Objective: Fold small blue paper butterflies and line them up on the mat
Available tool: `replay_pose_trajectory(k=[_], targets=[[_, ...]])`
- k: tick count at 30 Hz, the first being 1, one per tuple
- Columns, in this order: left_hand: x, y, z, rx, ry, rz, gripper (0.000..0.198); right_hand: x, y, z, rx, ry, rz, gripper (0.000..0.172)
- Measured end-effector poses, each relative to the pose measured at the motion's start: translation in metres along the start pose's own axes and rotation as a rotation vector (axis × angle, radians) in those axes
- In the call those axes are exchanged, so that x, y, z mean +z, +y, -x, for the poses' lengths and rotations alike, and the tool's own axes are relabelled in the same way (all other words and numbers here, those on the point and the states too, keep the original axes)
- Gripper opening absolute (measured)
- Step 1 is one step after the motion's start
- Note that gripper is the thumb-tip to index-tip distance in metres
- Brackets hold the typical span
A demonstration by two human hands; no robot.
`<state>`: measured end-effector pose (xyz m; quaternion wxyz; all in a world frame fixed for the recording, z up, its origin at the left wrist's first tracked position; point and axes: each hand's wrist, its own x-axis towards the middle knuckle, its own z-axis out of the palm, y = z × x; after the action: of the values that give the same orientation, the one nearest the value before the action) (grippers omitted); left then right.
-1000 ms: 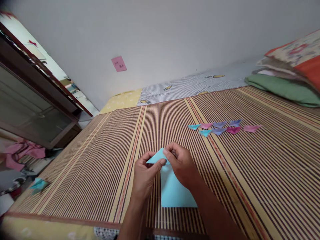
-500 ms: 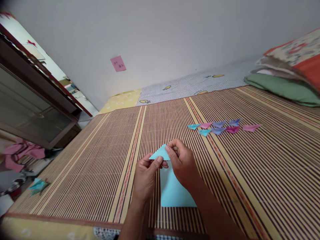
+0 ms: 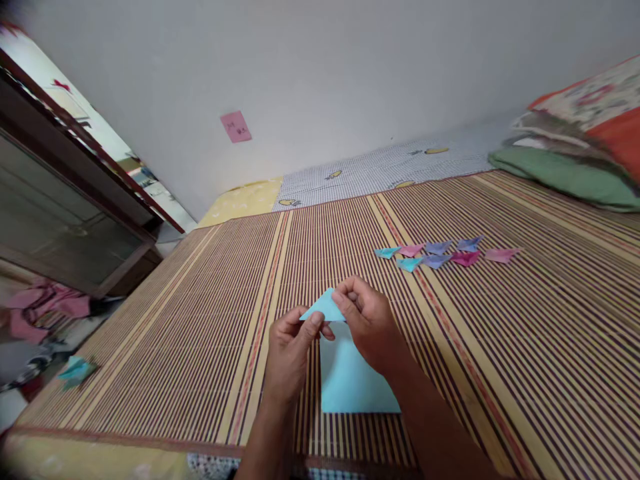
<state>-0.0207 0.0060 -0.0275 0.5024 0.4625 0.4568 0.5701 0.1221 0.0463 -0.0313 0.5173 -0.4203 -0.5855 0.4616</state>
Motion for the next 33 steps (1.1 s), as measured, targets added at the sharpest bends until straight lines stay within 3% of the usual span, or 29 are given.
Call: replay_pose_trajectory(k=[9, 15, 20, 33], targets=[[0.001, 0.001, 0.000, 0.035, -0.004, -0.050, 0.032, -0.001, -0.004, 0.000, -0.020, -0.008, 0.012, 0.022], [-0.009, 0.005, -0.002, 0.115, -0.056, -0.183, 0.026, -0.005, -0.001, -0.002, -0.022, -0.019, 0.010, 0.022], [-0.013, 0.009, 0.000, 0.195, -0.083, -0.332, 0.037, -0.006, 0.002, -0.003, -0.029, -0.031, 0.007, 0.022], [-0.007, 0.004, 0.002, 0.155, 0.015, -0.300, 0.044, -0.005, -0.002, -0.001, -0.041, -0.016, -0.002, 0.022]])
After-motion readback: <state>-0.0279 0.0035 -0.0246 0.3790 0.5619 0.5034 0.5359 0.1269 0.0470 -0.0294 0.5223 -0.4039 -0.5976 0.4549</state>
